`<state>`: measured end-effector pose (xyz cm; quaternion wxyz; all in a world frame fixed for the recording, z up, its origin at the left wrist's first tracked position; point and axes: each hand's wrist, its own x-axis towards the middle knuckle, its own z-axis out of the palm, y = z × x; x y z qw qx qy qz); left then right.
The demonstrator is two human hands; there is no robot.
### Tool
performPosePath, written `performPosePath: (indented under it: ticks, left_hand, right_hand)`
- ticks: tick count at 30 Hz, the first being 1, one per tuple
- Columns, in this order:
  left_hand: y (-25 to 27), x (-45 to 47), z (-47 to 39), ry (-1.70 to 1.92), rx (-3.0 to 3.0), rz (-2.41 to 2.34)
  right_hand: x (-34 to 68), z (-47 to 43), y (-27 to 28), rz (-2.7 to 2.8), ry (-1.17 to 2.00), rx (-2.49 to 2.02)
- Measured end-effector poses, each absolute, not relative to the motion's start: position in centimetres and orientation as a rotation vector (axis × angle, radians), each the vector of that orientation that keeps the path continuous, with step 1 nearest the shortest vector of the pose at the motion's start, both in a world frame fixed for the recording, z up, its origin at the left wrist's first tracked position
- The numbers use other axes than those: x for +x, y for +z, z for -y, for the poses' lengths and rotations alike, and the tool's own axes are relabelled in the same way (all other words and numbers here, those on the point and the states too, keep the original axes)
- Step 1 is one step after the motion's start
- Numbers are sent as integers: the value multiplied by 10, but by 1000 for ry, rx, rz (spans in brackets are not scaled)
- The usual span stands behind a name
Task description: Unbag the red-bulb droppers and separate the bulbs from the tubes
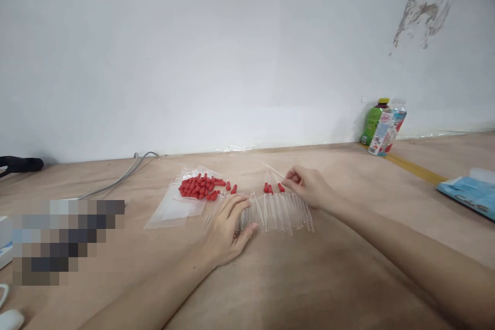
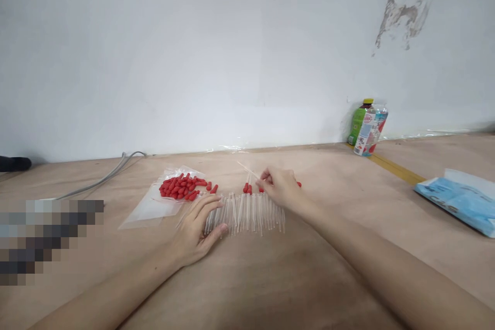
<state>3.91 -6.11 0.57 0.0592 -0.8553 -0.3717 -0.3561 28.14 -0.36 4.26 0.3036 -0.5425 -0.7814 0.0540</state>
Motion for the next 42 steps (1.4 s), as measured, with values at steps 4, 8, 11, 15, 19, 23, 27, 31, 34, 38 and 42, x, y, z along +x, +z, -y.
performPosePath:
  ticks: [4, 8, 11, 15, 19, 23, 27, 31, 34, 38, 42]
  left_hand:
    - [5, 43, 62, -1135, -2450, 1066]
    - [5, 51, 66, -1017, -2501, 840]
    - [4, 57, 67, -905, -2573, 696]
    - [2, 61, 66, -909, -2589, 614]
    - [-1, 61, 66, -944, -2609, 606]
    - [-1, 59, 68, -952, -2652, 597]
    - [0, 58, 70, -945, -2696, 607]
    - [-2, 55, 70, -942, -2726, 639]
    - [-3, 53, 70, -971, -2729, 648]
    - [-3, 52, 70, -1000, -2713, 650]
    - [-2, 42, 67, -1034, -2675, 698]
  right_hand:
    - [291, 42, 7, 2141, -192, -963]
    - [284, 65, -9, 2136, -324, -840]
    - [273, 69, -11, 2177, -300, -758]
    - [265, 68, -13, 2209, -277, -694]
    - [266, 67, -15, 2237, -314, -672]
    - [267, 67, -17, 2258, -311, -601]
    - [267, 68, -18, 2254, -324, -559]
    - [268, 69, -18, 2238, -346, -536]
    - [269, 69, -17, 2222, -350, -514]
    - [272, 69, -18, 2231, -350, -491]
    - [287, 66, -18, 2205, -363, -510]
